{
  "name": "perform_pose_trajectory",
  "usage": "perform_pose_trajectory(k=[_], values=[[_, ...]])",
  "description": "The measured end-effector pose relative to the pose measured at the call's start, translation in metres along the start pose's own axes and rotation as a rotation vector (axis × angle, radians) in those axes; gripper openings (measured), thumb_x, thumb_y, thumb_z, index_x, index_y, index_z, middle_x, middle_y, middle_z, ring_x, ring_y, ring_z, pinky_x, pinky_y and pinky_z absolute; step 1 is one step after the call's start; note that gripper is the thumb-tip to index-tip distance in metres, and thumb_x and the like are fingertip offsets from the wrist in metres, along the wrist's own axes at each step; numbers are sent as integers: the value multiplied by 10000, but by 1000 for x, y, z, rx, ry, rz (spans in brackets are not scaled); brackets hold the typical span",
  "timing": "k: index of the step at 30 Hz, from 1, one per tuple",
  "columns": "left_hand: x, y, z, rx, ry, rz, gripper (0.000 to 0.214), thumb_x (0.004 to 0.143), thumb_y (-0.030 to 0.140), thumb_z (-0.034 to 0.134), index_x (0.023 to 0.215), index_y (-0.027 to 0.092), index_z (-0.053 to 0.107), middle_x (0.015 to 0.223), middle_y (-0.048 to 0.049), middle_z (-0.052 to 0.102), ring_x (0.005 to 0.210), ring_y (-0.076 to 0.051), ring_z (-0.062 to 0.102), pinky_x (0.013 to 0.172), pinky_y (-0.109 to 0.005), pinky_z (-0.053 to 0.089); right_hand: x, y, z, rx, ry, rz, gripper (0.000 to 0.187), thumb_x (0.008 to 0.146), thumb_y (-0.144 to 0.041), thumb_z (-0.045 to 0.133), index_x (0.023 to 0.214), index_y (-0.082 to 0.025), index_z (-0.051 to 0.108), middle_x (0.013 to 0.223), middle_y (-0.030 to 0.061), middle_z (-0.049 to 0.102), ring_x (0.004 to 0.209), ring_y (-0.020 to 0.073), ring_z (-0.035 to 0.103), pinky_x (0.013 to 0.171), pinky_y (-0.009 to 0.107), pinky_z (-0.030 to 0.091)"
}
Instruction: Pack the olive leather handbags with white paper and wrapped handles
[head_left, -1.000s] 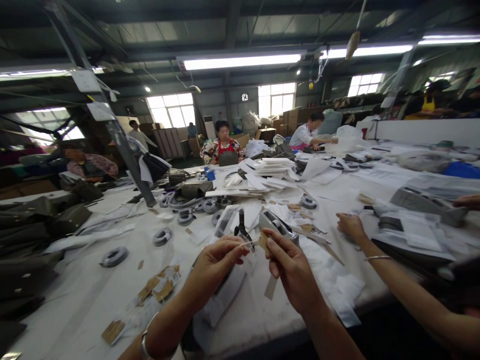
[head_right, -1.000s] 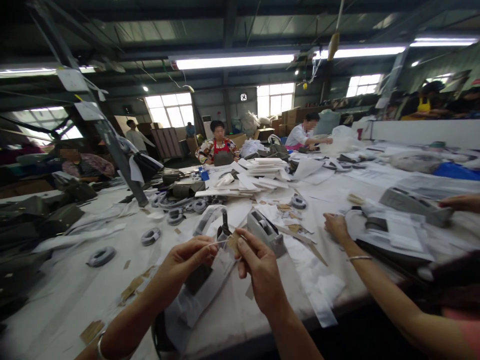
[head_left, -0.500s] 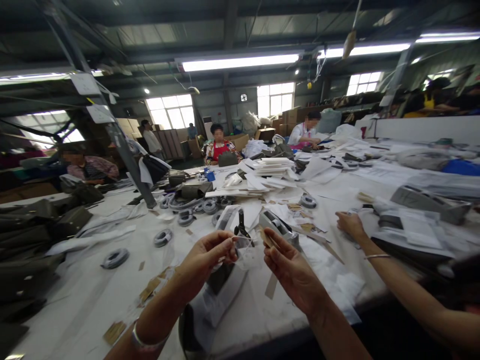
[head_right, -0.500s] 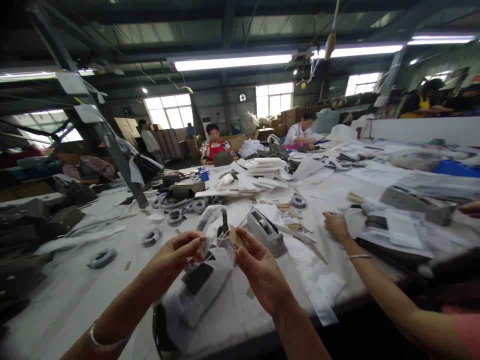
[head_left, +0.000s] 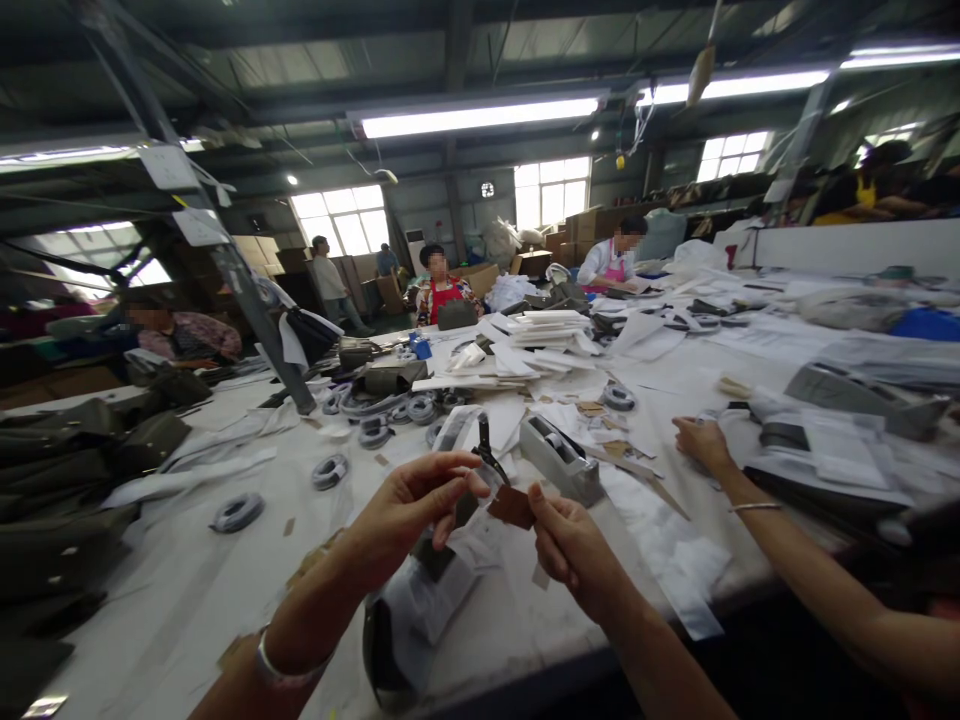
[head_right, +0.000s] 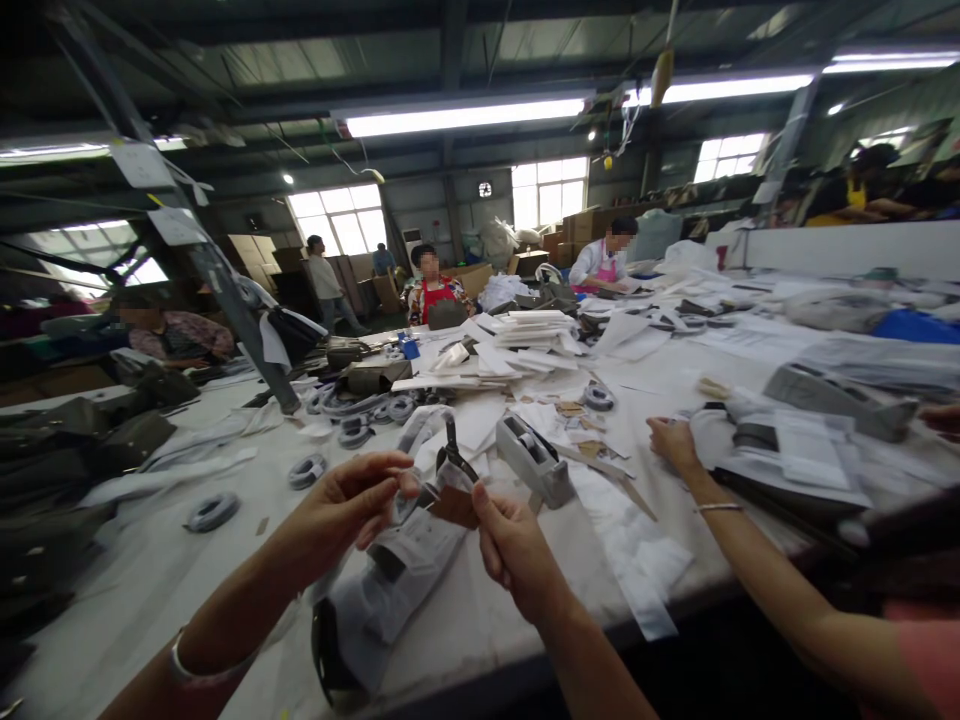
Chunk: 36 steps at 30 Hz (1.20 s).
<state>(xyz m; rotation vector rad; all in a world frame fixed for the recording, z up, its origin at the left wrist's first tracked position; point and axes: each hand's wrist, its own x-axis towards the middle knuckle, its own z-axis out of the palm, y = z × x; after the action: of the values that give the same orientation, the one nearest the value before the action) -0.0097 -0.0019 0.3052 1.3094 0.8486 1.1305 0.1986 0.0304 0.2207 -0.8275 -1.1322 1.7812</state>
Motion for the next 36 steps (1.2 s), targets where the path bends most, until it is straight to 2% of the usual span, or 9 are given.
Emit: perform_pose_trajectory(k=[4, 9, 13, 18, 21, 23, 25, 29, 36], values=[[-4, -2, 0, 13, -69, 6, 248, 891, 291, 691, 1137, 263, 706, 926, -19, 701, 466, -31, 508, 438, -169, 384, -1, 6, 0, 134, -168, 179, 565, 798, -695, 654, 634, -179, 494, 277, -133, 257, 256, 14, 113, 315, 186, 66], [-5, -3, 3, -22, -41, 66, 249, 856, 290, 738, 1096, 221, 730, 798, -31, 690, 822, -162, 658, 802, -281, 523, -1, 16, -1, 143, -283, 294, 542, 765, -681, 695, 672, -193, 477, 293, -154, 272, 269, 19, 94, 314, 175, 73], [-4, -2, 7, -137, -55, 38, 224, 843, 270, 753, 1065, 241, 731, 790, -6, 671, 725, -122, 646, 754, -257, 533, 3, 32, 1, -29, -271, 285, 568, 785, -728, 626, 682, -180, 521, 301, -139, 282, 270, 26, 125, 306, 175, 85], [-3, 1, 10, -166, 47, 26, 166, 854, 235, 739, 1020, 226, 742, 894, -9, 682, 784, -108, 667, 789, -219, 535, 0, 38, 3, -412, 28, -25, 561, 914, -666, 485, 1025, -145, 660, 413, -81, 473, 309, 77, 362, 329, 182, 266], [-2, 2, 11, -141, 64, 13, 179, 859, 243, 735, 1037, 225, 739, 910, -15, 696, 830, -127, 680, 816, -225, 536, -8, 23, 14, -431, 183, -406, 451, 963, -528, 510, 1227, -178, 616, 823, 40, 710, 709, 153, 669, 681, 261, 549], [-1, 1, 15, -139, 61, 6, 191, 862, 252, 733, 1051, 223, 736, 915, -20, 707, 845, -129, 680, 821, -222, 532, -13, 10, 26, -456, 140, -570, 478, 936, -451, 592, 1345, -206, 553, 1219, 100, 673, 1111, 226, 641, 985, 361, 504], [0, -1, 20, -149, 49, 8, 195, 864, 253, 731, 1057, 220, 734, 919, -23, 713, 850, -123, 674, 829, -216, 527, -15, 2, 39, -506, 71, -622, 545, 878, -388, 684, 1377, -224, 537, 1365, 99, 599, 1269, 264, 551, 1090, 409, 429], [0, 1, 22, -178, 32, 11, 184, 878, 238, 712, 1060, 214, 727, 927, -23, 703, 833, -115, 663, 759, -189, 529, -10, 3, 54, -501, -5, -554, 217, 928, -323, 618, 1089, -218, 717, 1040, 56, 741, 982, 222, 685, 908, 343, 534], [-16, 11, -18, -84, 136, 52, 311, 863, 233, 723, 1170, 238, 674, 920, -14, 708, 846, -146, 687, 844, -269, 554, -4, 16, 51, -33, -72, -279, 320, 871, -460, 687, 1019, -177, 711, 672, 9, 696, 533, 132, 635, 489, 223, 527]])
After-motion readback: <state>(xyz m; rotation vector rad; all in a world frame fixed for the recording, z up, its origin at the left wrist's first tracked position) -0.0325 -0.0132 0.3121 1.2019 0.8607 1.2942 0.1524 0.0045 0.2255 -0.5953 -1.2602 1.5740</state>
